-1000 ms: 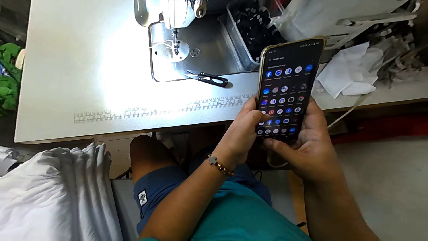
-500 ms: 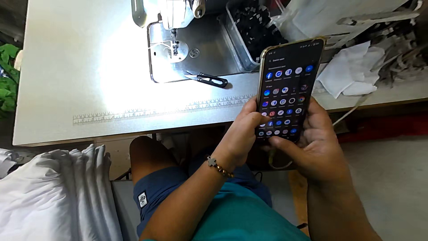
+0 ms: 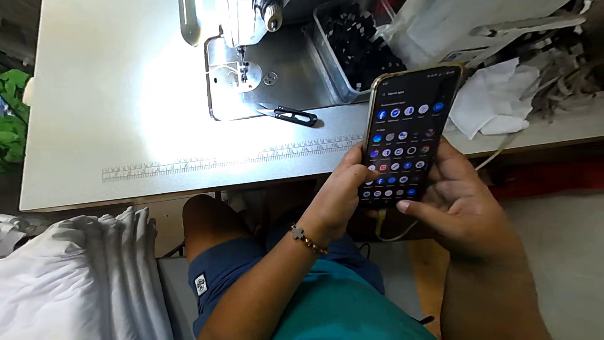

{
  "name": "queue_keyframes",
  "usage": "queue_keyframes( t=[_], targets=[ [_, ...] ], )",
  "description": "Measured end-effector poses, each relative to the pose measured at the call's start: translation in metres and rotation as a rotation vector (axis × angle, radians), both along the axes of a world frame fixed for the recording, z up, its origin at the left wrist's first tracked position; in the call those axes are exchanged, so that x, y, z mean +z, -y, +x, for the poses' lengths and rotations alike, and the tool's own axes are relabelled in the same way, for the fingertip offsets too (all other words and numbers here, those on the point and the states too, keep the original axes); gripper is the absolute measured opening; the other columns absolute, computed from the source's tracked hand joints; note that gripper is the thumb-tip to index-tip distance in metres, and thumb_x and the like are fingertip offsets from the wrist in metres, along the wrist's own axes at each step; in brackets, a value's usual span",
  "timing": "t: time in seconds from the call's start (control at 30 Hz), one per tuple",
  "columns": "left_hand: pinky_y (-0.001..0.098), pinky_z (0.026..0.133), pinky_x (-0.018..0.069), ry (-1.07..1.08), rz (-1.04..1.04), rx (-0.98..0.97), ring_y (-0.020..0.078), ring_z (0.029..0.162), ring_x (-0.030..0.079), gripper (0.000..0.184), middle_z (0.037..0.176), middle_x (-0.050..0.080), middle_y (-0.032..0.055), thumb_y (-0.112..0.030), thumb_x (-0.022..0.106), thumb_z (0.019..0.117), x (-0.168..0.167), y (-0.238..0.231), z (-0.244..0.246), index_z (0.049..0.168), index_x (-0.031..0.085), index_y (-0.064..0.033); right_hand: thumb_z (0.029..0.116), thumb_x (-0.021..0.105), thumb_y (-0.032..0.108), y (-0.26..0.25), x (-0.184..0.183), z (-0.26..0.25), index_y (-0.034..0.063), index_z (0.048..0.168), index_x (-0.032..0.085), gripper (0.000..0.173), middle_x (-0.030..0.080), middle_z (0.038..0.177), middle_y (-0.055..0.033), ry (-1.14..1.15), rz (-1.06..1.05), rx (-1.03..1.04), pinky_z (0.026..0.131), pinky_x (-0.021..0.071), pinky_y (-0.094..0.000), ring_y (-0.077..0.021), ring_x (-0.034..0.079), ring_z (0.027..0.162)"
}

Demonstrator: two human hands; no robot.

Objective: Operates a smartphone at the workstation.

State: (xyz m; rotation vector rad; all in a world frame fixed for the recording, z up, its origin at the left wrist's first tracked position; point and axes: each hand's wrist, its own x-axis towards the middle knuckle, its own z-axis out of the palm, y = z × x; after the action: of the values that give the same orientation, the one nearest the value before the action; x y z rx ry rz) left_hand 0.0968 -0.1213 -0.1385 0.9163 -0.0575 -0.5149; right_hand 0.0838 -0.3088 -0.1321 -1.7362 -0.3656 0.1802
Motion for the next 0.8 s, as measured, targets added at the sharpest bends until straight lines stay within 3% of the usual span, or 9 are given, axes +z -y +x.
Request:
queue_keyframes(
  t=[0.5, 0.8],
  targets=[
    [0.0313, 0.069, 0.0562, -0.014, 0.02, -0.019, 0.0175, 0.097, 0.064, 0.05, 0.123, 0.056, 0.0119, -0.012, 0.026, 0.1001, 0.0, 0.006, -0.003, 0.149, 0.034, -0.0115, 0.0811, 0.056, -0.004, 0.014, 0.001, -0.003, 0.0101, 0.161, 0.02, 0.089, 0.061, 0.136, 0.0003, -0.024, -0.004, 0.036, 0.097, 0.0553, -0.021, -0.0077, 0.064, 0.118],
    [0.0294, 0.064, 0.0556, -0.016, 0.023, -0.017, 0.0169, 0.091, 0.065, 0.045, 0.118, 0.058, 0.0117, -0.013, 0.026, 0.1005, 0.002, 0.01, -0.004, 0.144, 0.038, -0.0108, 0.0806, 0.057, -0.003, 0.018, 0.0, -0.004, 0.0108, 0.162, 0.019, 0.09, 0.059, 0.138, -0.0006, -0.036, 0.021, 0.059, 0.097, 0.0556, -0.0223, -0.0093, 0.064, 0.119]
  ],
)
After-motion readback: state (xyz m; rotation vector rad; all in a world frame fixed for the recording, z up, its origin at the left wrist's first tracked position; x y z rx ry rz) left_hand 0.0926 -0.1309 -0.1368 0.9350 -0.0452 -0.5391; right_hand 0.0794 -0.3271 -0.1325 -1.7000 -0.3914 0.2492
